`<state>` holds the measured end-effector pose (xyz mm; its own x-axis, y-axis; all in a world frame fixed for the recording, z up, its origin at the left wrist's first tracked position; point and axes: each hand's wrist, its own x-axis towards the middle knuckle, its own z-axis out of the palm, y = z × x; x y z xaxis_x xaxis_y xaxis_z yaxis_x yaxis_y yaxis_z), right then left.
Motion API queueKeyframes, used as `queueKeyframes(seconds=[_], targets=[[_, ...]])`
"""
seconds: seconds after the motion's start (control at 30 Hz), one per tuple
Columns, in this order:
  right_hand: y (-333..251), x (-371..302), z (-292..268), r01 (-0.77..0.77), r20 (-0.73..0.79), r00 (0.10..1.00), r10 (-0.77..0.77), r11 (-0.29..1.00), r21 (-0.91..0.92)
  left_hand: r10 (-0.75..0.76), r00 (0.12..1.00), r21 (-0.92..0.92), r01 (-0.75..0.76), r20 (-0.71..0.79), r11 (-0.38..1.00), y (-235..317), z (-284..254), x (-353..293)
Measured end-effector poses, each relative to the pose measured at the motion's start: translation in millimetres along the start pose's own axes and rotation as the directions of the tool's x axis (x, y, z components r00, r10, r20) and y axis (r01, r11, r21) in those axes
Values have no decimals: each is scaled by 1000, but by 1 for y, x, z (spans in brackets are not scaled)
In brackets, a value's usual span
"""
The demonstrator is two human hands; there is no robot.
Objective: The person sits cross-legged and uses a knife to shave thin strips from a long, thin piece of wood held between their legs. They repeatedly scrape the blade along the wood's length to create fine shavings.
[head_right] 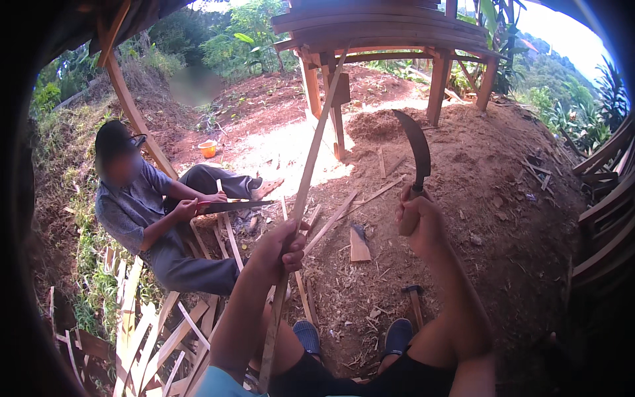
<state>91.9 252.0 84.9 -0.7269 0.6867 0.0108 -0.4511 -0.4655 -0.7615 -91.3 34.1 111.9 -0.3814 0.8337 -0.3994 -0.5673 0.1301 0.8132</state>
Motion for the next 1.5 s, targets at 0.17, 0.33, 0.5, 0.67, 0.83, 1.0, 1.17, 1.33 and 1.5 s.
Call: queueKeyframes(seconds=[0.17, 0.33, 0.5, 0.67, 0.83, 1.0, 1.17, 1.33, 1.5], targets=[[10, 8, 8, -11, 8, 1000, 11, 998, -68, 32, 999, 61, -33, 22, 998, 13, -25, 36], [33, 17, 4, 90, 15, 996, -89, 978, -187, 174, 976, 254, -137, -130, 957, 9, -46, 27], [32, 18, 27, -27, 1, 1000, 28, 979, -200, 227, 953, 96, -211, -203, 973, -9, -31, -2], [47, 19, 42, -76, 35, 995, 97, 923, -378, 65, 981, -43, -75, -184, 996, -37, -33, 12], [62, 16, 26, -104, 138, 966, 217, 819, -564, -49, 987, -242, 11, -155, 970, -46, -30, 32], [64, 6, 38, -84, 121, 959, 258, 662, -745, -35, 995, -204, 15, -96, 979, -45, -18, 36], [54, -1, 48, -209, 138, 933, 333, 812, -546, -1, 995, -248, 26, 102, 968, -44, -2, 21], [34, -15, 53, -30, 300, 948, 106, 968, -250, 204, 958, -158, -173, 204, 972, -16, 17, -1], [22, -10, 47, -28, 128, 988, 84, 920, -391, 397, 832, -190, -349, 387, 918, -19, 10, -9]])
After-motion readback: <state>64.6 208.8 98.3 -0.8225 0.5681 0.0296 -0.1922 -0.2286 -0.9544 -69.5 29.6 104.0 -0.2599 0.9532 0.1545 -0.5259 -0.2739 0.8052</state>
